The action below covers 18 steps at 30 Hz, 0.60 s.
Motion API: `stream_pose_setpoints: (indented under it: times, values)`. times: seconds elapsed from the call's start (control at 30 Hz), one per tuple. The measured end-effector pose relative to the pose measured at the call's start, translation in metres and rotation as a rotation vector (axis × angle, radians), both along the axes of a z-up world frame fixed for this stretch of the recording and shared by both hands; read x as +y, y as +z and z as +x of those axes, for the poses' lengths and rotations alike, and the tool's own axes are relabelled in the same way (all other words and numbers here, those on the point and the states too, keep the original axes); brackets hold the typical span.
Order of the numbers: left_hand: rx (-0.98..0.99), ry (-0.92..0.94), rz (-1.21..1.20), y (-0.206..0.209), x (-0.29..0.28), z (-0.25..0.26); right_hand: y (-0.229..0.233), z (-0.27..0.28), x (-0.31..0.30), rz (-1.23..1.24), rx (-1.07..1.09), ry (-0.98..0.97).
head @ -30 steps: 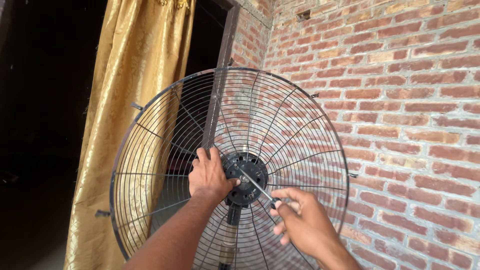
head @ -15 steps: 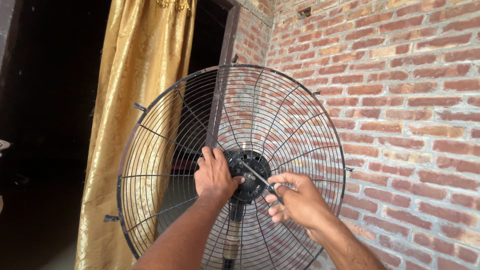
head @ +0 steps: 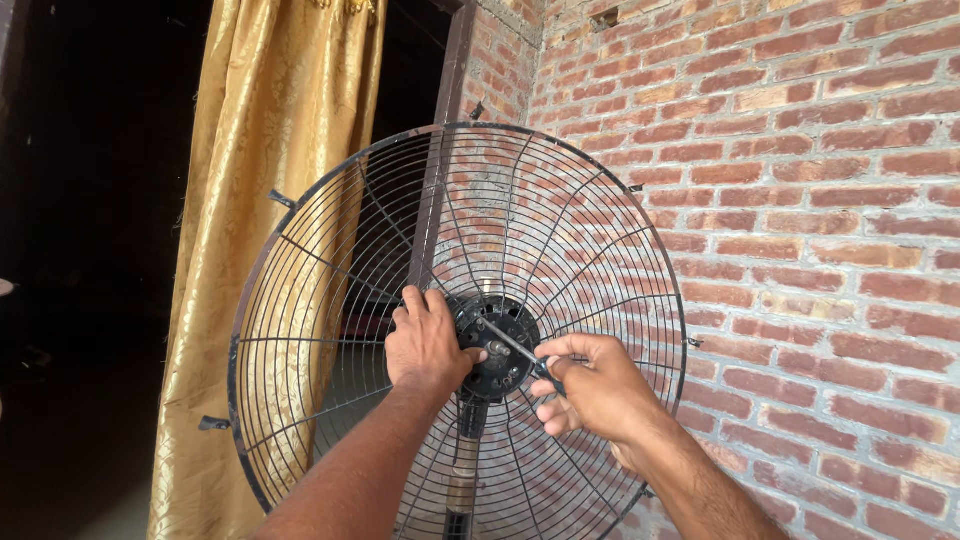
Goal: The person uses a screwdriver to tighten the central hub of a standing fan. They repeatedly insert the screwdriver into the hub and turn it clockwise while stabilizing the fan with the other hand.
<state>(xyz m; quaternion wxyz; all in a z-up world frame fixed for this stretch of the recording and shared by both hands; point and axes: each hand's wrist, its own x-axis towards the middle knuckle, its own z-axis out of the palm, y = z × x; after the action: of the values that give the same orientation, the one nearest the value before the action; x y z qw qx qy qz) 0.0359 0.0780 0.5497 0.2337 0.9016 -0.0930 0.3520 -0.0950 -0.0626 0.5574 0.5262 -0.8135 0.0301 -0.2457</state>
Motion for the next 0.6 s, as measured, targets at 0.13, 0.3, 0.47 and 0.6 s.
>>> stream_pose_setpoints:
  times: [0.13,0.3,0.47,0.6]
  values:
    - [0.024,0.008,0.018,0.001,-0.002,0.002,0.001,0.001,0.002,-0.032,0.018,-0.049]
    - [0.03,0.009,0.025,0.001,-0.002,0.006,0.0,0.003,0.001,-0.003,0.024,-0.033]
    - [0.013,0.008,0.014,0.001,-0.004,0.01,0.003,0.009,-0.004,0.033,0.02,-0.042]
    - [0.031,0.006,0.017,0.001,-0.005,0.012,0.012,0.008,-0.002,0.01,0.013,-0.027]
